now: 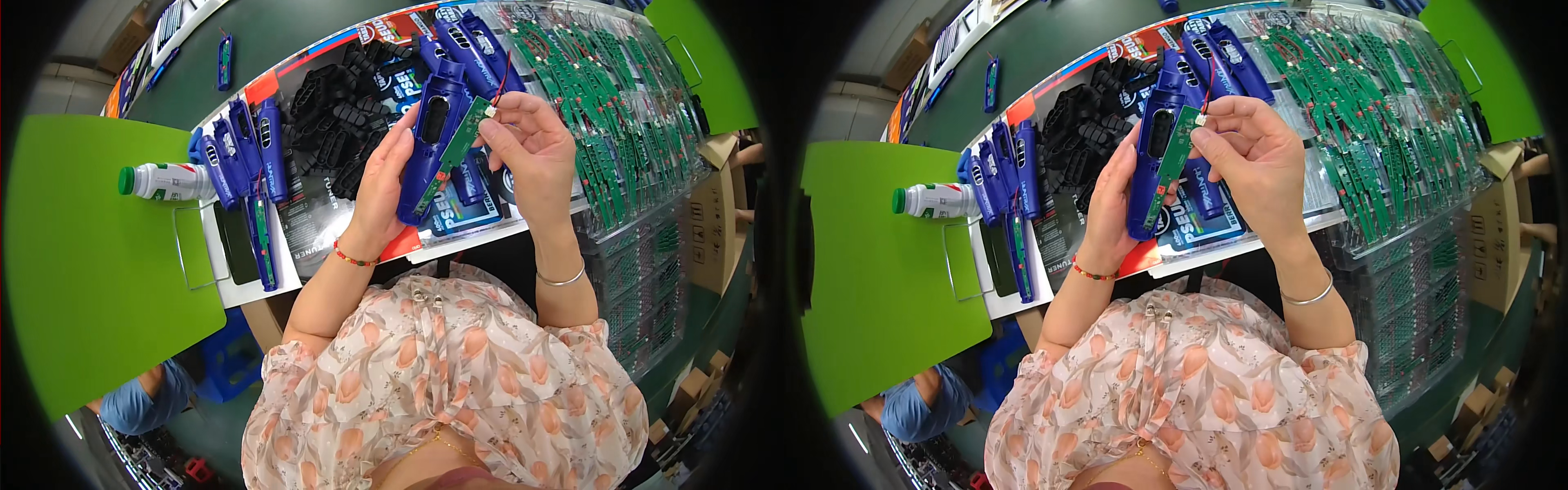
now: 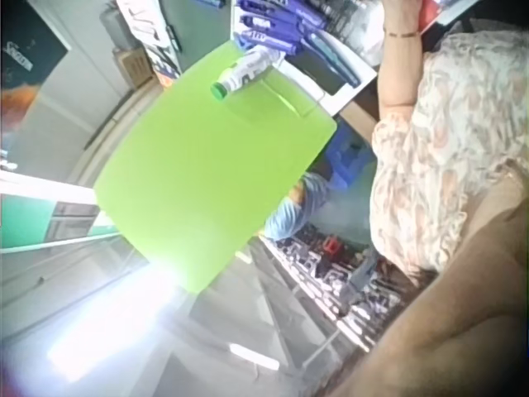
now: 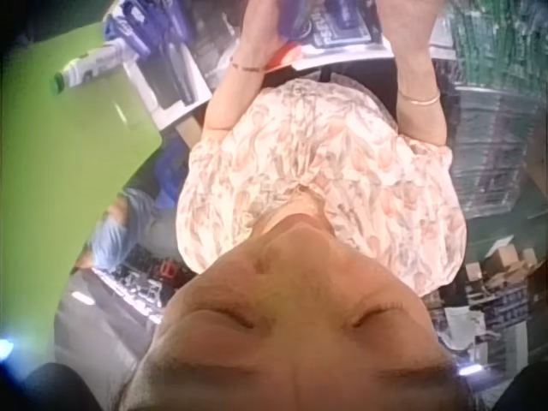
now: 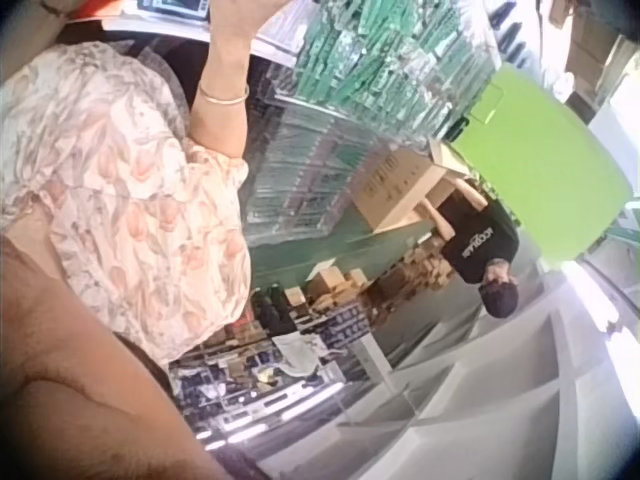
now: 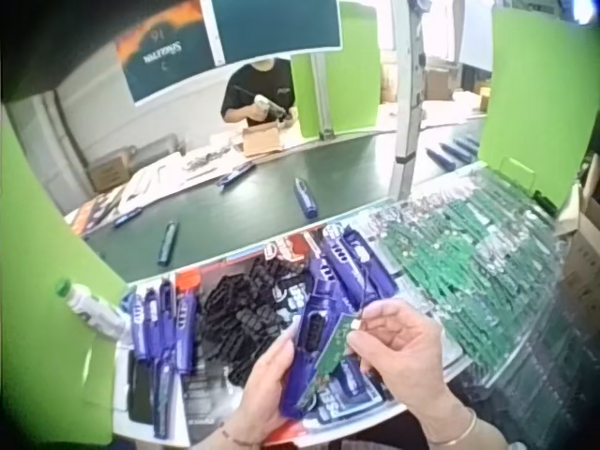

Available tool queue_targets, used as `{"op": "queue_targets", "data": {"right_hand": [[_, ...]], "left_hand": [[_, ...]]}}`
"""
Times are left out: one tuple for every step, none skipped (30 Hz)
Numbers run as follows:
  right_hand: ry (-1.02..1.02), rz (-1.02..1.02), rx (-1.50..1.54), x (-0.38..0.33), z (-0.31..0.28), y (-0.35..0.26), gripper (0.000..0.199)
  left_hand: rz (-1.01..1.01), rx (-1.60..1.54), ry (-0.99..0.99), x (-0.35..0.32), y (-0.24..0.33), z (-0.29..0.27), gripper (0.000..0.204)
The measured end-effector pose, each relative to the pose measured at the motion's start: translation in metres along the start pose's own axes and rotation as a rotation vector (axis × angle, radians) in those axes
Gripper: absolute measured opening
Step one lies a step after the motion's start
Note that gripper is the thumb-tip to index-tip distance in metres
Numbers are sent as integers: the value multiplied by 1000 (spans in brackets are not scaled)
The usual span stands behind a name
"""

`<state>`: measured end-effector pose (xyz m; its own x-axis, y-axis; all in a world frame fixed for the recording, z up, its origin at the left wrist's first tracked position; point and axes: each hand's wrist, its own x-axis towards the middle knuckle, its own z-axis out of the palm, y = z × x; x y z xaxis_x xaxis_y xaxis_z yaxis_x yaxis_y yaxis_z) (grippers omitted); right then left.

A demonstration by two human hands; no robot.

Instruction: Manual assembly of plastic casings and internal components for electronic devices on a production line.

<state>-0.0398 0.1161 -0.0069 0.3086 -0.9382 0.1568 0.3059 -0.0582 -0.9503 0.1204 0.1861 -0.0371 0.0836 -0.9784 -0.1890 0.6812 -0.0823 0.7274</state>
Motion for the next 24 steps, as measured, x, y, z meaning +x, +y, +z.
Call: {"op": "queue_targets", "data": {"right_hand": [[-8, 5, -5, -1, 1, 2, 25], [-8, 7, -11, 0, 1, 3, 25], [-8, 9, -17, 0, 2, 4, 25], [-7, 10, -23, 0, 4, 5, 24], [-8, 18, -23, 0, 4, 6, 24], [-8, 26, -22, -1, 5, 8, 24], [-8, 33, -20, -1, 6, 9, 24], [-14, 36, -20, -1, 6, 9, 24], [-19, 39, -19, -1, 6, 10, 24], [-24, 42, -18, 0, 5, 10, 24], [-31, 54, -18, 0, 5, 10, 24], [-39, 65, -18, 1, 4, 8, 24], [-46, 77, -17, 1, 4, 8, 24], [-47, 89, -17, 2, 4, 8, 24], [-48, 101, -18, 3, 4, 8, 24], [-50, 113, -18, 3, 4, 8, 24], [-55, 114, -26, 3, 4, 8, 24], [-61, 115, -33, 3, 6, 9, 24], [-67, 116, -41, 3, 7, 9, 24], [-61, 110, -47, 3, 8, 10, 23], [-55, 104, -52, 3, 9, 11, 22], [-48, 97, -58, 3, 10, 12, 21], [-42, 73, -103, 4, 12, 13, 20], [-36, 49, -148, 3, 14, 14, 19]], "left_hand": [[-2, -9, -30, -1, -1, -4, 49], [3, -1, -45, 0, -2, -6, 50], [8, 7, -60, 0, -4, -8, 51], [13, 16, -76, 0, -4, -9, 53], [17, 20, -76, 0, -4, -9, 53], [22, 24, -77, 1, -4, -8, 53], [26, 29, -77, 1, -4, -8, 53], [26, 33, -77, 1, -4, -8, 53], [25, 37, -76, 1, -4, -9, 53], [25, 42, -75, 1, -4, -10, 53], [26, 50, -74, 1, -5, -10, 53], [28, 58, -71, 1, -5, -10, 52], [29, 66, -69, 1, -5, -10, 52], [34, 72, -80, 2, -6, -10, 52], [40, 77, -90, 2, -6, -12, 51], [45, 82, -101, 2, -7, -12, 51], [39, 86, -90, 1, -6, -11, 51], [34, 89, -79, 0, -6, -9, 50], [28, 92, -68, -1, -5, -8, 50], [25, 91, -62, -1, -6, -7, 48], [21, 90, -56, -1, -6, -7, 47], [17, 89, -50, -1, -7, -7, 45], [20, 95, -50, -1, -6, -7, 45], [24, 101, -50, -1, -5, -7, 45]]}}
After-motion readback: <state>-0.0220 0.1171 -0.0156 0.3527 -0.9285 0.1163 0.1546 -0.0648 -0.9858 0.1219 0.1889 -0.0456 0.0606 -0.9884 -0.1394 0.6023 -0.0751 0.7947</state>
